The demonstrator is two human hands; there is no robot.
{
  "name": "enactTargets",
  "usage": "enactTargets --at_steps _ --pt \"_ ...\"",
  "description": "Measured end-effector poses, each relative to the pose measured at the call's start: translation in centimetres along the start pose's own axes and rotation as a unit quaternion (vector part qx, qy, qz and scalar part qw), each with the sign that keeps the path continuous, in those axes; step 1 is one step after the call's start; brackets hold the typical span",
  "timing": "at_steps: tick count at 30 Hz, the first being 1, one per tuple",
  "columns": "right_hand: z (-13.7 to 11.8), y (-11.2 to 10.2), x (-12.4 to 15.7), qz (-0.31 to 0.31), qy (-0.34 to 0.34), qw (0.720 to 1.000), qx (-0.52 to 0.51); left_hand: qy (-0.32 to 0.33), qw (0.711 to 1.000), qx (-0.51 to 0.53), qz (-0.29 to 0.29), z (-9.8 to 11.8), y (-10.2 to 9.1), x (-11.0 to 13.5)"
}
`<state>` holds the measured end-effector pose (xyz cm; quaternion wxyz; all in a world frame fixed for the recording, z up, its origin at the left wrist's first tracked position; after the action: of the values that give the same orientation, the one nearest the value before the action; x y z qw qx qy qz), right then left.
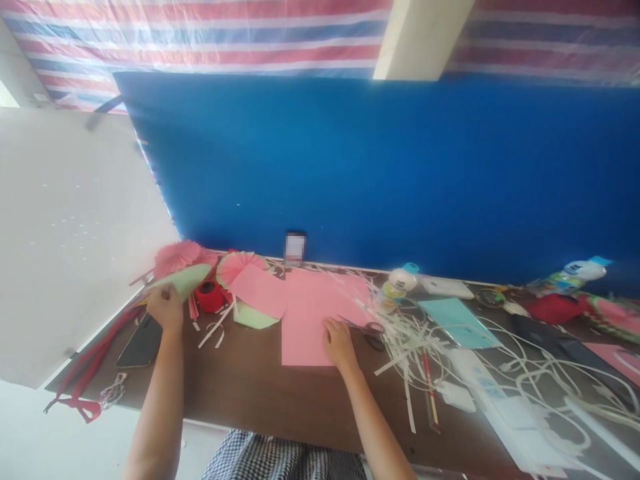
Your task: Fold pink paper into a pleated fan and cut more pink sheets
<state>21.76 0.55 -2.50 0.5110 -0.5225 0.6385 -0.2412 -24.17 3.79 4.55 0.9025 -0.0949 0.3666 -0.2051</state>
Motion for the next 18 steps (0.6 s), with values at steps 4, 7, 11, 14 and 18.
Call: enactTargets --at_steps 4,7,11,14,18 --pt "0.0 0.1 0.0 -0.001 0.005 1.0 -0.012 0.213 0.976 0.028 0.026 5.3 -1.6 1.3" --pt "-0.2 -0.3 0.0 0.019 0.002 0.999 -0.032 0.359 0.924 0.072 -0.116 10.4 -0.1 7.1" --pt "-0.3 -1.5 0.6 0.091 0.041 0.991 -0.087 0.48 0.77 0.128 -0.401 15.9 3.6 18.4" --pt "-0.5 -1.9 1.2 0.07 0.037 0.99 -0.12 0.499 0.664 0.199 -0.521 17.4 5.0 23.7" --pt "-0.4 -1.6 1.5 0.018 0.016 0.988 -0.153 0.411 0.72 0.228 -0.511 15.9 5.2 23.4"
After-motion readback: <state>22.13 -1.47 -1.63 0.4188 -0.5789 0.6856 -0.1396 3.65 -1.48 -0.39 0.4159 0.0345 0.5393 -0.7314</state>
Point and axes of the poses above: each hand's wrist, its own x-axis away from the middle knuckle, its own y-axis out of the palm, z = x × y, the point moved 2 cm from there along -x, towards the middle knuckle, and after that the axes turned 8 degrees about y, right-handed, at the moved point
